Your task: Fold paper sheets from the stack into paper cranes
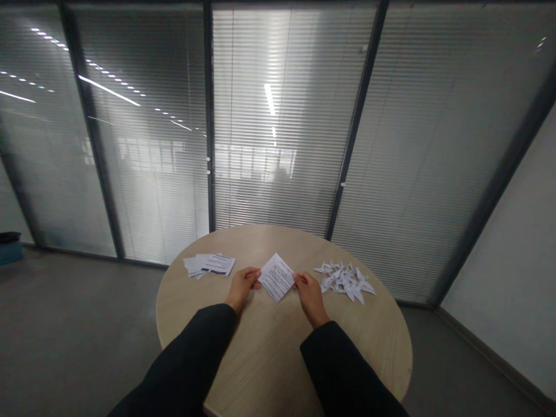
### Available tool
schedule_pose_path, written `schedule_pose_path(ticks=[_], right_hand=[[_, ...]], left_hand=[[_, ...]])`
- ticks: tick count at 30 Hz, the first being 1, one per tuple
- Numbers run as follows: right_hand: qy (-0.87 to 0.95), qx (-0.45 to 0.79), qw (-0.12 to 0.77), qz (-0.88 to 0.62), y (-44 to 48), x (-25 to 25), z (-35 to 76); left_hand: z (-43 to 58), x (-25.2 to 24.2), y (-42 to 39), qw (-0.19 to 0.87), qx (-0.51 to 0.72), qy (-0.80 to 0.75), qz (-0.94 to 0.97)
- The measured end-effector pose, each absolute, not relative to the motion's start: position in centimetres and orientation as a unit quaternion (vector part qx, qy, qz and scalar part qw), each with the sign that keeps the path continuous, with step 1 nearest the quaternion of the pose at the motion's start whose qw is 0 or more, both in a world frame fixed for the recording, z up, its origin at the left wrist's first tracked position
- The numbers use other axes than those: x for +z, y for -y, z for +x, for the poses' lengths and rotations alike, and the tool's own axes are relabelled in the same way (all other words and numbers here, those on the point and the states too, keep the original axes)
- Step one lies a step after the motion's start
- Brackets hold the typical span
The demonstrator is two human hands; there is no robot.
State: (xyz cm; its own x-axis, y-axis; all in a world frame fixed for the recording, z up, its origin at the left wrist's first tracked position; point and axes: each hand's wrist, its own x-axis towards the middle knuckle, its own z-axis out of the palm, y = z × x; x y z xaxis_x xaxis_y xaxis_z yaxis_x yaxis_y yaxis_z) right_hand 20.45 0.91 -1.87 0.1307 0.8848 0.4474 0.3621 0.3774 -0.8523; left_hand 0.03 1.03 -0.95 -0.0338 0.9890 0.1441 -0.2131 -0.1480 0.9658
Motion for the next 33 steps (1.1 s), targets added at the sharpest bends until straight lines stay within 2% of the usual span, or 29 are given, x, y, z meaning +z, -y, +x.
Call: schedule_pose_path(ticks=[20,27,33], right_hand=[[0.618,0.242,0.548,-0.508,-0.67,-1.7,20.31],[0.647,0.18,0.52,-0.528,-0.38,-1.34,20.29],[0.65,0.186,0.522,-0.52,-0.02,-0.96,20.1]], left_hand=[[0.01,-1.66,-1.61,0.501,0.585,-0.398,0.498],[-0.04,-1.54,-1.45,0.493,0.584,-0.4,0.506],[-0.02,-1.33,-1.29,0.49,0.583,-0.405,0.506]])
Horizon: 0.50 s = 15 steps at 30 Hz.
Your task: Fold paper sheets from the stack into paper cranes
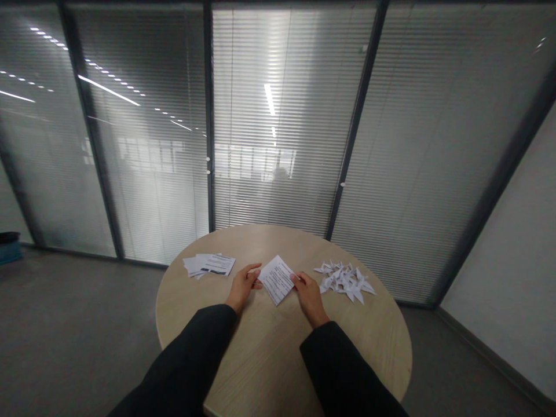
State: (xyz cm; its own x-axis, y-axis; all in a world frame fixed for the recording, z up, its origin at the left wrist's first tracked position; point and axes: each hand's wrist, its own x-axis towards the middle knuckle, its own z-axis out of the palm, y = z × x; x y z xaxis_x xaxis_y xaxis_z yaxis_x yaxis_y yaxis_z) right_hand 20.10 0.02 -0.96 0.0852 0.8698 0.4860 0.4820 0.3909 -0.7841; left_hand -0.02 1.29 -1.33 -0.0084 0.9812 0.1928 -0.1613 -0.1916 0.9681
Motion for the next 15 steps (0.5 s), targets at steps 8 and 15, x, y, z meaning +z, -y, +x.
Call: schedule_pose_path(ticks=[8,15], right_hand=[[0.653,0.193,0.51,-0.525,0.07,-0.82,20.08],[0.651,0.207,0.517,-0.517,0.1,-0.82,19.89]], left_hand=[[0.06,-1.21,-1.16,0.495,0.576,-0.398,0.514],[0.01,-1.4,-1.18,0.481,0.574,-0.388,0.537]])
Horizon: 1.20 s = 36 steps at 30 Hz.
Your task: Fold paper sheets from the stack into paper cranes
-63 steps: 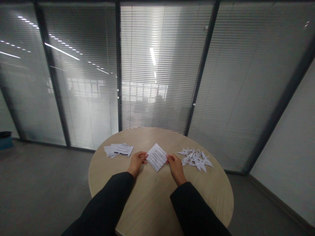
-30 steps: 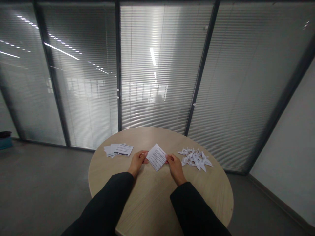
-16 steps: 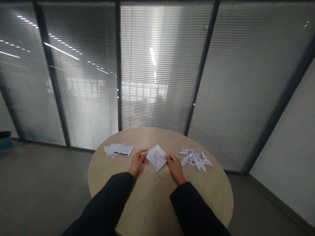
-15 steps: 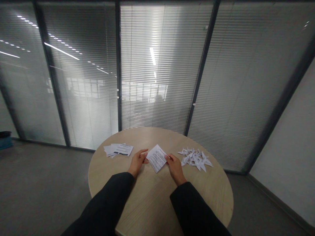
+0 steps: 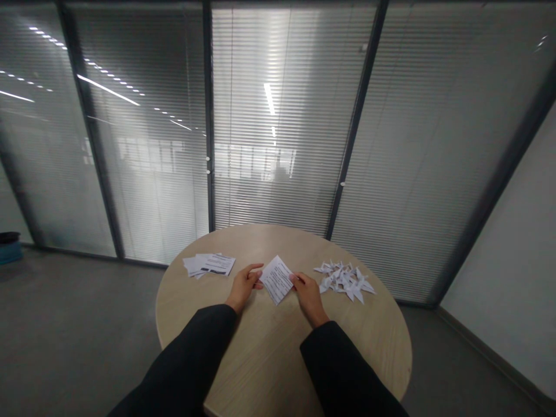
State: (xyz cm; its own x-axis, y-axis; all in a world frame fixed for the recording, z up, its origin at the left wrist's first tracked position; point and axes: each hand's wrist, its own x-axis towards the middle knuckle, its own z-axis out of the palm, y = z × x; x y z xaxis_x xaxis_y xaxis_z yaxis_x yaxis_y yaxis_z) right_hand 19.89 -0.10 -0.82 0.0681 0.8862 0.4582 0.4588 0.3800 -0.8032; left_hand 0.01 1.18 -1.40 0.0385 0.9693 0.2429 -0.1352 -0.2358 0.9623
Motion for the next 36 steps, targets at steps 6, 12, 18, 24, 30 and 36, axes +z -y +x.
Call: schedule_pose_path(ticks=[6,12,18,24,30,36], right_hand=[[0.633,0.256,0.549,-0.483,0.3,-0.8,19.7],[0.632,0.26,0.565,-0.462,0.5,-0.7,19.6],[0.628,0.274,0.569,-0.454,0.6,-0.7,19.4],[0.631,0.286,0.563,-0.451,0.9,-0.5,19.2],[0.659,0.259,0.546,-0.448,1.2,-0.3,19.1],[0.693,0.228,0.541,-0.419,1.3,-0.2,19.2]], left_hand=[[0.2,-1.2,-1.0,0.475,0.574,-0.378,0.549],[0.3,-0.8,-0.6,0.475,0.562,-0.362,0.572],[0.2,-1.4,-0.8,0.45,0.56,-0.358,0.596],[0.2,-1.2,-0.6,0.439,0.552,-0.367,0.607],[0.2,-0.7,-0.2,0.434,0.555,-0.374,0.603],[0.2,-0.8,-0.4,0.42,0.564,-0.377,0.603]])
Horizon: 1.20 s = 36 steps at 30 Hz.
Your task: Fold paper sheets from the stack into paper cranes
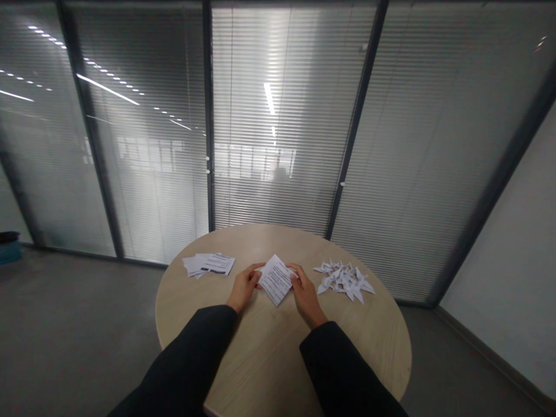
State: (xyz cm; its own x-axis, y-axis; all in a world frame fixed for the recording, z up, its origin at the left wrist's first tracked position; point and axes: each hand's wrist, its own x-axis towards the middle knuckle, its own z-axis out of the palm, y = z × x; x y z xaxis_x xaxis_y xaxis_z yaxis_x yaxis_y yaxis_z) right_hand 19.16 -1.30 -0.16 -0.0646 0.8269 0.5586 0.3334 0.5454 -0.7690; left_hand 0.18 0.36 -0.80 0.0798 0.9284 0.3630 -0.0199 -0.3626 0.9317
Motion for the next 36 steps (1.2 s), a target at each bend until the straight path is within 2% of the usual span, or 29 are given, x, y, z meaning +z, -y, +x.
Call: schedule_pose_path(ticks=[14,23,28,36], right_hand=[[0.695,0.234,0.515,-0.443,0.6,-0.9,19.2],[0.701,0.239,0.532,-0.411,0.3,-1.1,19.5],[0.705,0.211,0.527,-0.426,0.4,-0.9,19.3],[0.708,0.24,0.519,-0.415,0.7,-0.6,19.1]], left_hand=[[0.5,-1.2,-0.7,0.403,0.552,-0.381,0.623],[0.5,-1.1,-0.5,0.449,0.554,-0.356,0.604],[0.5,-0.9,-0.2,0.412,0.538,-0.37,0.636],[0.0,-1.6,-0.6,0.347,0.51,-0.373,0.693]])
